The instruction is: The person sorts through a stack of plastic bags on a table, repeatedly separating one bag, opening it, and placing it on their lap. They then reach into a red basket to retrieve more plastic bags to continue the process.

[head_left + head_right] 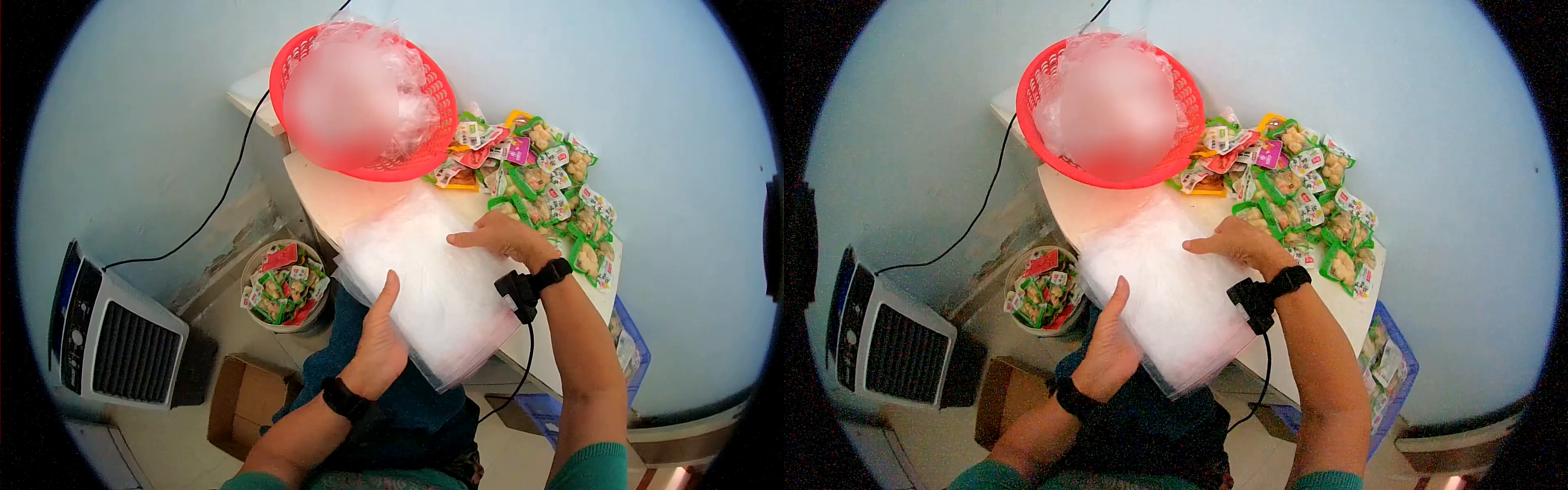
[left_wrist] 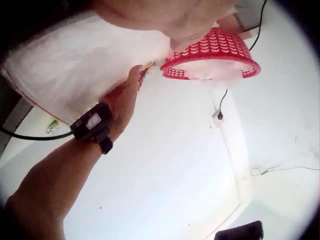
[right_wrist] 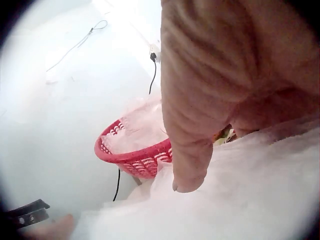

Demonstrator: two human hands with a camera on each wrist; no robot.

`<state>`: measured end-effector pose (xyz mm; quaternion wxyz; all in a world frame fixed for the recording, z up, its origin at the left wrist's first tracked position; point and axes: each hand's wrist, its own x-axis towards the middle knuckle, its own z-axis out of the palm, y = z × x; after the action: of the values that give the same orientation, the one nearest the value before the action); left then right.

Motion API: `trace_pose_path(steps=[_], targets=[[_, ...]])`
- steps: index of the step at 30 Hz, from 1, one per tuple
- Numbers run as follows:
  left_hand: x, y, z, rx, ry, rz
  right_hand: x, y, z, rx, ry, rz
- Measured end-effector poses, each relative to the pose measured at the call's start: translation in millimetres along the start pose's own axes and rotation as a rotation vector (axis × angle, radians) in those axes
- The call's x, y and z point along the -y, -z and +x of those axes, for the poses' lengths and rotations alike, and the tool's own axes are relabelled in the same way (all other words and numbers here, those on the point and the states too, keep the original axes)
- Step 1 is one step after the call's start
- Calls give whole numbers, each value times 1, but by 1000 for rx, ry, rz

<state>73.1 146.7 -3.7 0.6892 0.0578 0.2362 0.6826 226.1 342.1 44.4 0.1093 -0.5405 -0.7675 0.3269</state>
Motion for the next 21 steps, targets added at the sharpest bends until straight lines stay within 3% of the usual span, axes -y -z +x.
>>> trace_pose_path(steps=[3, 6, 9, 12, 15, 21], targets=[[0, 0, 4, -20, -18, -9, 11, 18, -1, 253, -196, -52], [-1, -1, 3, -2, -27, -69, 3, 3, -11, -6, -4, 51], [-3, -3, -1, 8, -14, -61, 16, 10, -11, 137, -67, -20], [4, 5, 1, 33, -32, -60, 4, -2, -3, 89, -17, 8], [6, 7, -1, -39, -91, 189, 4, -2, -4, 134, 38, -34], [9, 22, 0, -152, -20, 143, 13, 1, -13, 143, 79, -96]])
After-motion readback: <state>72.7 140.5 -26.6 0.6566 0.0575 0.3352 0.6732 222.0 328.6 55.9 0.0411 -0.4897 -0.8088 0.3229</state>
